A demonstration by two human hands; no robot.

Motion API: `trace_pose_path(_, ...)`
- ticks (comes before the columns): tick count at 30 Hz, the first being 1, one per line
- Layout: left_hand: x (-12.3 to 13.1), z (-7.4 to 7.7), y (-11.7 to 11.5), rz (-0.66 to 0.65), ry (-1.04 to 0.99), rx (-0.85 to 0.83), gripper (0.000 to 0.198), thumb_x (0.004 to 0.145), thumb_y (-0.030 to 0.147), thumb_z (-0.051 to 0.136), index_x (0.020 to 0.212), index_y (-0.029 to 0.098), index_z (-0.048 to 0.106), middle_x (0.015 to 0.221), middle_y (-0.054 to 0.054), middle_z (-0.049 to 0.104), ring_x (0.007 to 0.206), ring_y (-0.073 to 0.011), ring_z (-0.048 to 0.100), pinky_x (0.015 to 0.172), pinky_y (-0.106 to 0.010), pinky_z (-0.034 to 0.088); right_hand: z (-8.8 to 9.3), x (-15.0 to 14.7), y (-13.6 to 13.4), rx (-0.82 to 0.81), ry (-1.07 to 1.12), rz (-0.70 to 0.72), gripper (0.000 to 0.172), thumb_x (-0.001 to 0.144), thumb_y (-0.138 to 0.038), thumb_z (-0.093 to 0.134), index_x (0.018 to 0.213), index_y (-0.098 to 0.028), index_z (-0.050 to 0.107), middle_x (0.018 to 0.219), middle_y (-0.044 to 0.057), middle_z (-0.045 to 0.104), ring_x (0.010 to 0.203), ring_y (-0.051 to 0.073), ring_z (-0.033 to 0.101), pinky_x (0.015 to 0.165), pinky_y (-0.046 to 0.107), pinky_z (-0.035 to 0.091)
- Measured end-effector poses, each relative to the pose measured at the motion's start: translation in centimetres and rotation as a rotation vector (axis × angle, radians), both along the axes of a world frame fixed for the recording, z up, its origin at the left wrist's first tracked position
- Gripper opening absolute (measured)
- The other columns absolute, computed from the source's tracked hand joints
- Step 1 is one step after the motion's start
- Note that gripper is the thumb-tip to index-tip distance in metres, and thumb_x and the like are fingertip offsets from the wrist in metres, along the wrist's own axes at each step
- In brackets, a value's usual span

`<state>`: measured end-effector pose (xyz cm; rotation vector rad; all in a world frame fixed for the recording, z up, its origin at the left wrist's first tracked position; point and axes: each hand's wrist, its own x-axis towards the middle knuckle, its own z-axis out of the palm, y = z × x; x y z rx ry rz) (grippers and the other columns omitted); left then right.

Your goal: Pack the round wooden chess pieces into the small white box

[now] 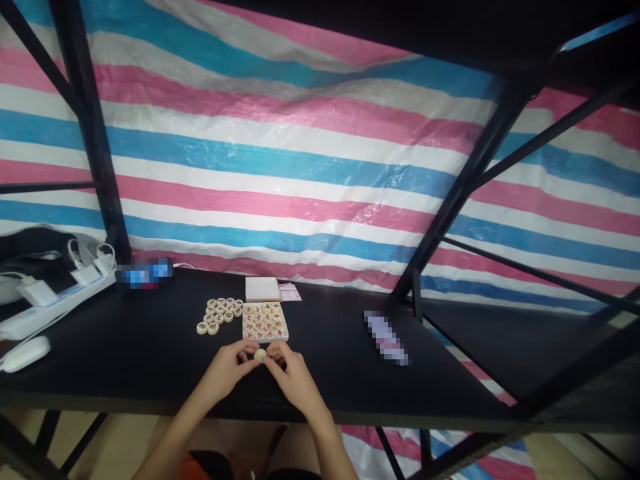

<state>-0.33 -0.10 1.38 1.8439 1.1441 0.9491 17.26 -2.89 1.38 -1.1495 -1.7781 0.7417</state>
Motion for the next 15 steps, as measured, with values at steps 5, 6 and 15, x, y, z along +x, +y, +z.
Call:
trace_pose_path(5,-0.06,0.57,-0.26,0.020,0.038,0.064,0.017,0.073,0.030,0.059,0.079,0.018,0.069,0.075,-0.002,0.067,0.060,-0.0137,0.053,0.055,-0.023,0.039,-0.22,0.02,0.17,0.037,-0.061,0.012,0.014,0.083,-0.023,0.056,0.095,-0.022,0.064,0.090,0.002,0.069,0.075,0.015,0.062,0.069,0.025,0.047)
trace_pose_path(6,-0.08,0.64,-0.27,0.018,0.025,0.076,0.017,0.073,0.030,0.059,0.079,0.018,0.069,0.078,-0.003,0.067,0.061,-0.0138,0.053,0.055,-0.023,0.039,-0.11,0.01,0.11,0.047,-0.071,0.015,0.012,0.084,-0.023,0.056,0.092,-0.021,0.065,0.089,0.001,0.068,0.075,0.015,0.062,0.069,0.024,0.046)
trace_pose_path(15,-0.07,-0.08,0.14,0.041,-0.018,0.011,0.030,0.078,0.039,0.058,0.097,0.018,0.068,0.090,-0.005,0.072,0.072,-0.0176,0.061,0.058,-0.025,0.042,0.56,0.04,-0.33,0.073,-0.072,0.020,0.015,0.089,-0.024,0.049,0.094,-0.022,0.064,0.088,0.001,0.069,0.080,0.016,0.062,0.075,0.025,0.045)
